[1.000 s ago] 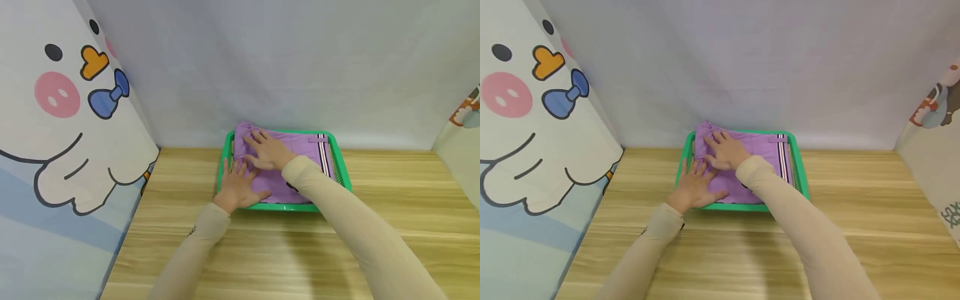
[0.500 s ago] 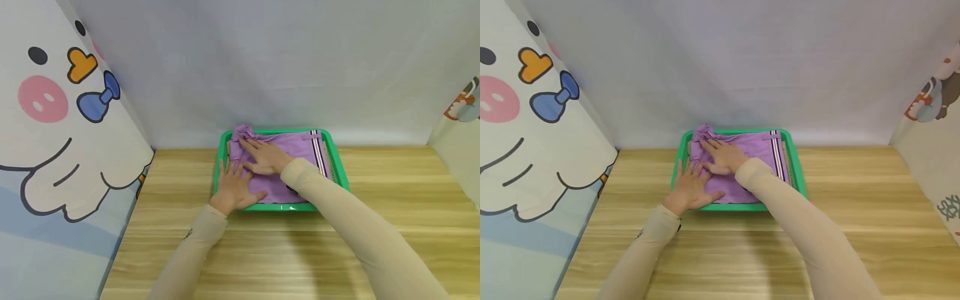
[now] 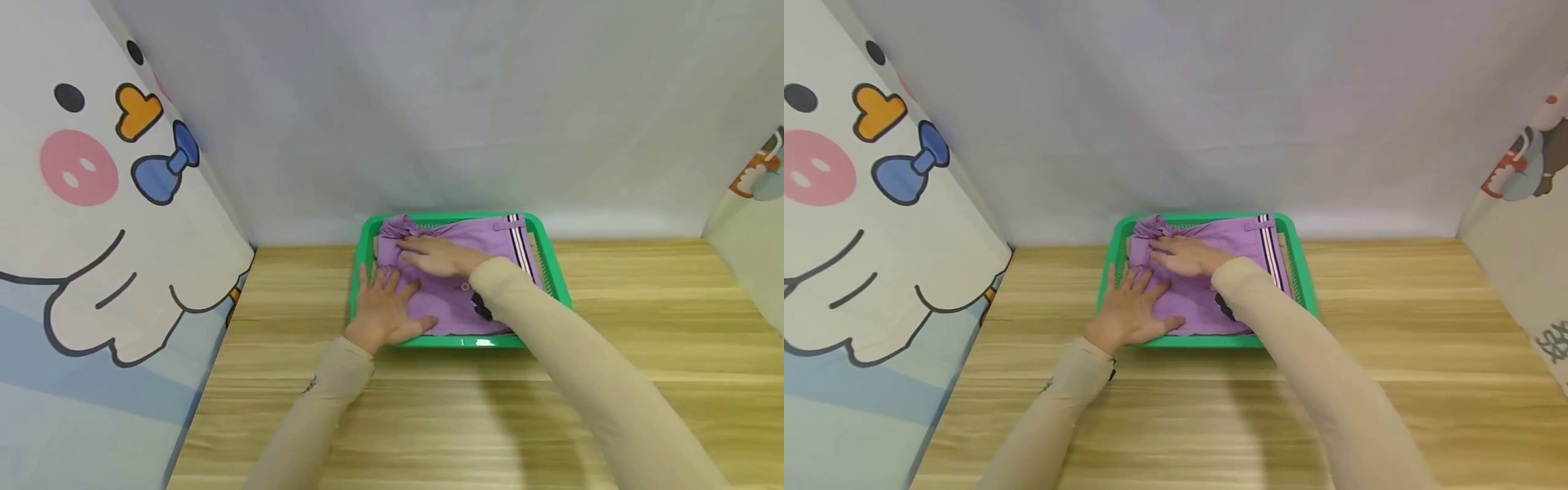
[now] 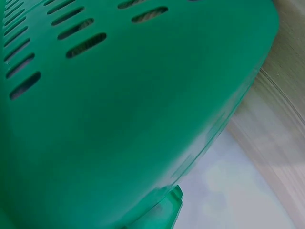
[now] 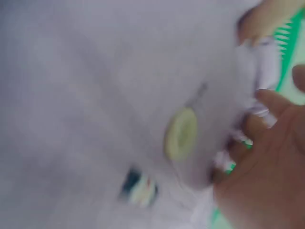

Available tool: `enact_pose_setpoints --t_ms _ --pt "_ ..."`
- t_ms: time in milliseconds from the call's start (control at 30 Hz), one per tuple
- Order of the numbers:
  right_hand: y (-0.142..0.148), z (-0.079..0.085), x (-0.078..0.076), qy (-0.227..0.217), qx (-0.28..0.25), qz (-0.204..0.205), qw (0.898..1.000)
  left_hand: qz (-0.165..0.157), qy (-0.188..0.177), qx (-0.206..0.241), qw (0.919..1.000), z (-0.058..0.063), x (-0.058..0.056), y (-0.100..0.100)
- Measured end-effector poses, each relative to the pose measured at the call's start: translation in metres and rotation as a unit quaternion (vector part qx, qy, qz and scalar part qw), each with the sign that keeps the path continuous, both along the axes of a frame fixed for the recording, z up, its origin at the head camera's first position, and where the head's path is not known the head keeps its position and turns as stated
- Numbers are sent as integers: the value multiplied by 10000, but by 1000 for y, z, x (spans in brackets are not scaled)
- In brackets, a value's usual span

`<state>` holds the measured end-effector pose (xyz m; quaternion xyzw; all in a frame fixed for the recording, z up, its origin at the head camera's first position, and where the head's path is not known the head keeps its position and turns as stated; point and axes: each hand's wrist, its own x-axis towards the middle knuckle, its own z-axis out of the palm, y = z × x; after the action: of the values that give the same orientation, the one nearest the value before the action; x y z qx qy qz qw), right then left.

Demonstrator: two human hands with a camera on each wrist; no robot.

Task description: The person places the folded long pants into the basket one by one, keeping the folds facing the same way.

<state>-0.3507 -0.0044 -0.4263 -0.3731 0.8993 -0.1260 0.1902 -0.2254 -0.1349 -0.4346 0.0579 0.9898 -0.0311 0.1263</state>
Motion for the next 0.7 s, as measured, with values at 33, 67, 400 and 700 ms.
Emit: enact_pose_setpoints --t_ms 33,67,400,700 --pt "9 1 5 145 101 -27 9998 -6 -16 14 10000 0 0 1" --pt "18 3 10 347 274 -82 9990 -2 -20 35 10000 -1 0 2" --pt "97 21 28 681 1233 -684 9877 -22 299 411 9987 1 -9 -6" --pt "120 22 18 -43 957 -523 9940 -144 164 267 9994 3 -14 -7"
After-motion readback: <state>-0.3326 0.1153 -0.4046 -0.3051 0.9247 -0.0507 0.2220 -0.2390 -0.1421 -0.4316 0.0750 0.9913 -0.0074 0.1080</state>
